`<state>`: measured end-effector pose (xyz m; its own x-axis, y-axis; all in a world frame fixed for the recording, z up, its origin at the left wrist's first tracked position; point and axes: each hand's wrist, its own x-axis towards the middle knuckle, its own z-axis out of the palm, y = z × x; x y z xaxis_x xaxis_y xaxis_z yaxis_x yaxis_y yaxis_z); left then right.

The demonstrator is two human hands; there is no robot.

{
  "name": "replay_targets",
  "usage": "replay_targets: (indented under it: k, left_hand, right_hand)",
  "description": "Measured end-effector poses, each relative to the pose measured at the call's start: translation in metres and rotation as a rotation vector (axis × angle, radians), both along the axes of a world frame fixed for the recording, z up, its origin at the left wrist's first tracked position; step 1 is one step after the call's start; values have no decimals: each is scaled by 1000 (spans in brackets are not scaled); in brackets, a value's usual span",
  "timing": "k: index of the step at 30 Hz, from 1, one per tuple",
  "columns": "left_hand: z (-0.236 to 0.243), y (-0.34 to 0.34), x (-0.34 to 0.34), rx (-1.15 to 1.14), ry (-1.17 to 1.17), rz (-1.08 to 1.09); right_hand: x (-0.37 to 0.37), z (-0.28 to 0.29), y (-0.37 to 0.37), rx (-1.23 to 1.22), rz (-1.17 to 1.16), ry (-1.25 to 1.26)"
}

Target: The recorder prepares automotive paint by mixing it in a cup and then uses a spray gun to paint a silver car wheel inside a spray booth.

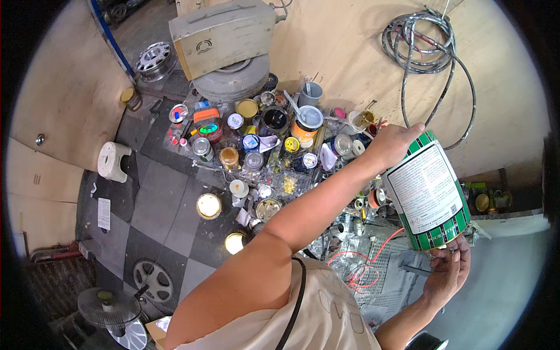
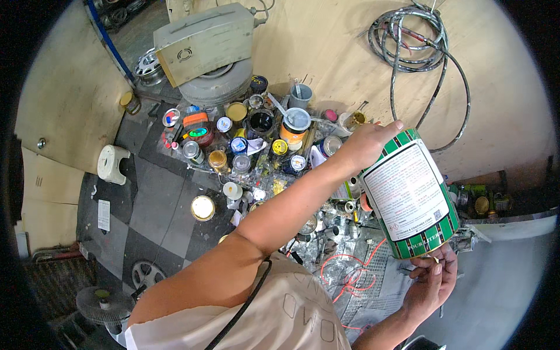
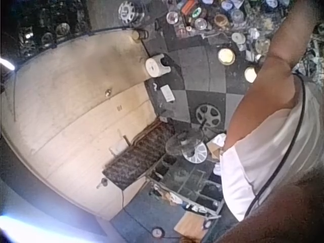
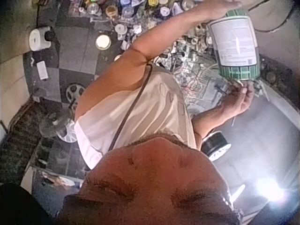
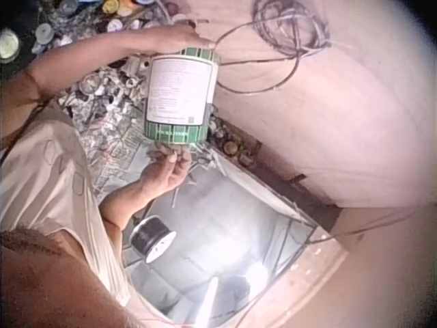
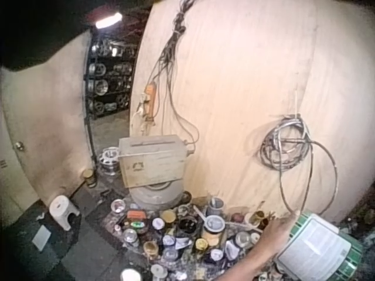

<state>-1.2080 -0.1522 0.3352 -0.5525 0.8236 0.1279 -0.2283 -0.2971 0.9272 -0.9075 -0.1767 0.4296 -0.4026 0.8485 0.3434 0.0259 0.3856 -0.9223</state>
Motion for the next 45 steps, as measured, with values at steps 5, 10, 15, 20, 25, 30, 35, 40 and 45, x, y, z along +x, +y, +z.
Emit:
replay_targets:
  k: [5, 10, 15, 20, 25, 30, 35, 40, 45]
  left_hand:
    - [-1, 0, -3, -56, 4, -25]
    - [-1, -2, -4, -36, -9, -20]
    - [-1, -1, -3, -11, 15, 22]
    - [-3, 2, -4, -7, -97, -61]
    - [-7, 3, -4, 6, -87, -45]
    - [-8, 2, -5, 7, -82, -41]
    - [-9, 0, -5, -6, -75, -45]
    - [-9, 0, -6, 15, -83, -54]
    - [-10, -2, -6, 14, -128, -62]
  right_hand:
    - [-5, 1, -2, 5, 10, -4]
    - [-7, 4, -2, 26, 4, -37]
    - [-8, 4, -1, 17, 16, -32]
    - [-9, 4, -1, 12, 4, -12]
    - [-10, 5, 0, 1, 40, -7]
    - [-11, 4, 1, 25, 26, -19]
    - [-11, 2, 2, 35, 37, -61]
    - [-9, 0, 3, 31, 18, -62]
    - [-9, -1, 3, 39, 38, -51]
